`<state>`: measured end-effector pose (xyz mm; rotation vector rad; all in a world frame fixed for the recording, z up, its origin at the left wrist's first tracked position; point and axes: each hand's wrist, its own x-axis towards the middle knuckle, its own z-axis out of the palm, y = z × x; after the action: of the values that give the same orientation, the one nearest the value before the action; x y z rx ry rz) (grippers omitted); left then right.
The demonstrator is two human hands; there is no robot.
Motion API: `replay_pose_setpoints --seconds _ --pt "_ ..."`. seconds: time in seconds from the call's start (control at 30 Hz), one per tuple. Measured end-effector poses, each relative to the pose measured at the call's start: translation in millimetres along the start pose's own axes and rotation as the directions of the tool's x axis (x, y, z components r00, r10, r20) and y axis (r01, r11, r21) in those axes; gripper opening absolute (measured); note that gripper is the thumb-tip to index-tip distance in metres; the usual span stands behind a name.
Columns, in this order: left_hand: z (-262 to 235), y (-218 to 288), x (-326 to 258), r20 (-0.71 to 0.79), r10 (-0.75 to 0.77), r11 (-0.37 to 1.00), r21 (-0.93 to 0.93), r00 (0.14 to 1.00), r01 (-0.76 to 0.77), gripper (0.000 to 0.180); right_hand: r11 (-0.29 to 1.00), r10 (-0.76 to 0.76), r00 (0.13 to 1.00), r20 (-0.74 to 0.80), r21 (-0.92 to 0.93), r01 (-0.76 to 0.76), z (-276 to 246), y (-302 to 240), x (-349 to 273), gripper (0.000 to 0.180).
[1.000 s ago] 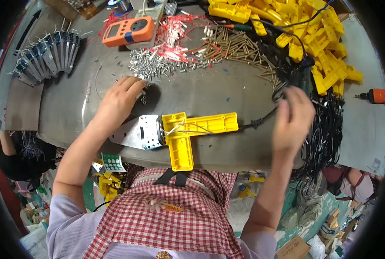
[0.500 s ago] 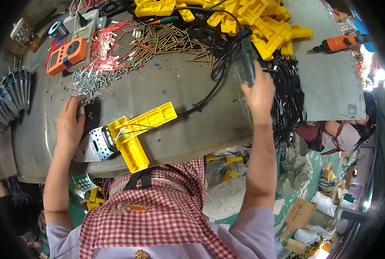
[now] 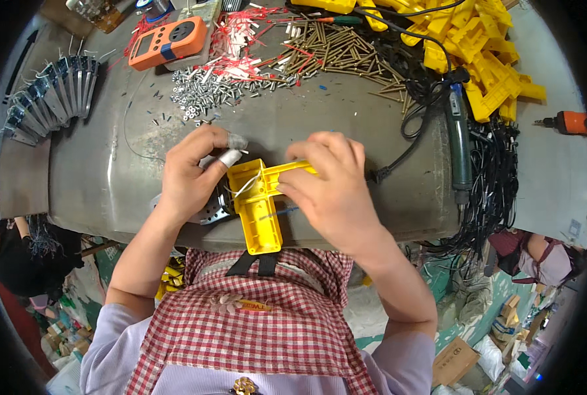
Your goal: Assemble hardware components by joining yellow plastic parts, soldering wires, and securing them with screws.
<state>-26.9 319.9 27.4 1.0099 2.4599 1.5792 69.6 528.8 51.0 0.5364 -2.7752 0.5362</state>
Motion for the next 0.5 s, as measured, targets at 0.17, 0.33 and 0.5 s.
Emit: replay_pose_setpoints --seconds 0.17,0.33,0.5 --pt "1 0 -5 0.034 -0.011 1.0 0.009 0.999 0.011 0.015 0.877 0.196 0.98 0.037 0.439 -0.192 -21 4 -7 0.028" --pt "-3 -1 -4 0.113 -0.058 0.998 -0.014 0.992 0.06 0.014 0.959 -0.005 1.0 0.002 0.285 0.005 -9 -3 -15 0.024" --pt "-7 -4 -10 0.289 0.061 0.997 -0.053 0.955 -0.048 0.016 0.747 0.568 0.82 -0.064 0.459 -0.482 -30 -3 9 0.015"
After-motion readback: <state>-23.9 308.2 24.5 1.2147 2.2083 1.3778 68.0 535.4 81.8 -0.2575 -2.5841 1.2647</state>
